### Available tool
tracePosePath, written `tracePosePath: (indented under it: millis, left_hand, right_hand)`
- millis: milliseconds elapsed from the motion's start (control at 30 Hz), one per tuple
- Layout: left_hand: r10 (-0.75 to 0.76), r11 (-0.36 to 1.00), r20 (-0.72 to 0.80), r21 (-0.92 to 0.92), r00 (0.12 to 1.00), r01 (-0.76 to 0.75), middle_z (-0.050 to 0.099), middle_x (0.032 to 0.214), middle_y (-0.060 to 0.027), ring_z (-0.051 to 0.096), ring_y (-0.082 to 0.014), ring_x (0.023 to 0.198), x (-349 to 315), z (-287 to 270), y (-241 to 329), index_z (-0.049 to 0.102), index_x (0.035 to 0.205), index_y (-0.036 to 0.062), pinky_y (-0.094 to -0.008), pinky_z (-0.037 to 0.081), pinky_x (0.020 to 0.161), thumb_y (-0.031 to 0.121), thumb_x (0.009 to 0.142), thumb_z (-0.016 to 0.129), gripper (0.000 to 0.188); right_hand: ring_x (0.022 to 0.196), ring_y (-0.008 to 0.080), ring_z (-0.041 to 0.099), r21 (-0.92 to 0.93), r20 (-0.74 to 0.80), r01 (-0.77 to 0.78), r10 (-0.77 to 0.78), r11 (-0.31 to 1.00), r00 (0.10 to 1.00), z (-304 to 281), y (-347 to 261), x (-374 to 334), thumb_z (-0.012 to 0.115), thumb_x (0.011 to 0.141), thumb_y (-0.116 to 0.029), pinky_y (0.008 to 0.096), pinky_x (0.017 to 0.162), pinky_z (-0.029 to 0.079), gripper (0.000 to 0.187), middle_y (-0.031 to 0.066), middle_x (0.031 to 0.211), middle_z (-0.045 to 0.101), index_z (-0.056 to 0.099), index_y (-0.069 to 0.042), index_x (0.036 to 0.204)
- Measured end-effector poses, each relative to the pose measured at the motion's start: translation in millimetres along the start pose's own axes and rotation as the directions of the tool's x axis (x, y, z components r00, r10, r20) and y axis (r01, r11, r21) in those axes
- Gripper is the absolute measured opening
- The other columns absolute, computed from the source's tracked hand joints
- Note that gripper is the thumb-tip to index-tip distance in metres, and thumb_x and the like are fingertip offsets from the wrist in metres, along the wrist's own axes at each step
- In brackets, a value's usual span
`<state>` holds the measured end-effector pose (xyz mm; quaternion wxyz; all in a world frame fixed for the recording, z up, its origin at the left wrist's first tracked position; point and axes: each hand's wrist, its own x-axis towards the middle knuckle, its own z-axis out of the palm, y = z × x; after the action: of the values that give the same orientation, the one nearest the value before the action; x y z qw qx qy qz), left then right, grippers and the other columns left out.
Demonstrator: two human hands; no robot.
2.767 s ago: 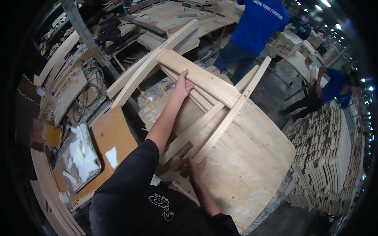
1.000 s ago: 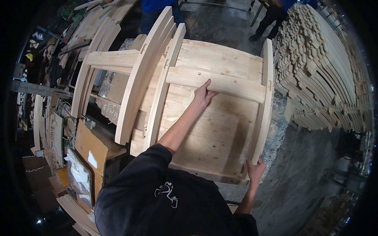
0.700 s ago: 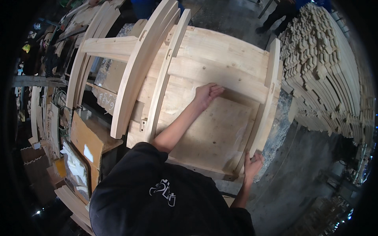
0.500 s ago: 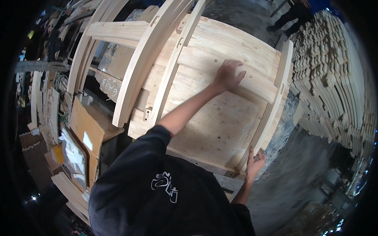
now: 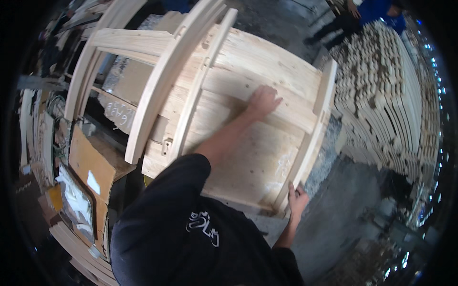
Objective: The person repeatedly picks up unfinished wooden chair frames from a workbench, turns them over, and stacks them upright in a growing pile on the floor. The person handles each chair one at a time, aligning them in the stack.
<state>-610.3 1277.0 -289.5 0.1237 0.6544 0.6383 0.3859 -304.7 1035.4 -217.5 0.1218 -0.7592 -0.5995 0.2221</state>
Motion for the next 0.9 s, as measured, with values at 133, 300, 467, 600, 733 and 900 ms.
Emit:
tracePosePath:
  millis: [133,300,467,600,733,900]
  left_hand:
    - [0.042,0.999,0.065,0.022,0.997,-0.044,0.065,0.09,-0.0111,0.059,-0.0295,0.094,5,-7,1,0.065,0.086,0.0049,-0.04,0.045,0.089,0.034,0.084,0.065,0.029]
    - [0.045,0.999,0.112,-0.031,0.993,-0.042,0.062,0.103,-0.0144,0.054,-0.0321,0.104,-6,-16,-3,0.063,0.101,0.0014,-0.0415,0.043,0.095,0.03,0.082,0.067,0.034]
    - [-0.029,0.989,-0.095,0.143,0.995,0.043,0.049,0.13,-0.0222,0.043,-0.0376,0.126,-77,-95,-16,0.054,0.12,-0.0006,-0.0508,0.031,0.108,0.026,0.079,0.069,0.051]
    - [-0.249,0.901,-0.18,0.318,0.952,0.296,0.047,0.132,-0.0231,0.041,-0.0386,0.128,-153,-197,-32,0.051,0.127,-0.0003,-0.0542,0.029,0.108,0.023,0.077,0.072,0.06]
    - [-0.499,0.781,-0.097,0.379,0.861,0.496,0.056,0.122,-0.0214,0.05,-0.0356,0.119,-216,-239,-51,0.054,0.125,0.0,-0.0497,0.036,0.102,0.023,0.075,0.075,0.059]
    - [-0.486,0.846,-0.019,0.242,0.874,0.476,0.066,0.104,-0.0181,0.06,-0.0325,0.099,-260,-234,-80,0.058,0.12,-0.0011,-0.0443,0.041,0.096,0.026,0.075,0.076,0.055]
  right_hand:
    - [0.057,0.0129,0.06,-0.062,0.043,-0.085,0.088,0.994,0.995,-10,-16,12,0.072,0.083,-0.039,0.0338,0.059,0.049,0.043,0.0146,0.062,0.066,0.072,0.004,0.089]
    - [0.091,0.034,0.067,-0.012,-0.057,0.051,-0.052,0.999,0.997,-8,-47,42,0.071,0.084,-0.026,0.0388,0.082,0.049,0.036,0.0229,0.094,0.069,0.068,0.005,0.101]
    - [0.11,0.0364,0.059,-0.099,-0.06,0.416,-0.423,0.904,0.904,9,-111,105,0.072,0.082,-0.024,0.0418,0.098,0.043,0.041,0.0224,0.116,0.064,0.065,0.002,0.112]
    - [0.125,0.0393,0.048,-0.298,0.1,0.52,-0.516,0.8,0.851,32,-161,147,0.073,0.08,-0.032,0.0546,0.102,0.037,0.057,0.0205,0.132,0.055,0.058,-0.001,0.125]
    - [0.132,0.0404,0.04,-0.459,0.303,0.541,-0.448,0.705,0.841,49,-212,182,0.078,0.072,-0.045,0.0619,0.102,0.034,0.087,0.0177,0.141,0.047,0.043,-0.002,0.138]
    - [0.108,0.0345,0.06,-0.38,0.423,0.572,-0.413,0.727,0.806,62,-229,208,0.087,0.061,-0.043,0.0509,0.093,0.044,0.091,0.0187,0.113,0.064,0.051,0.003,0.13]
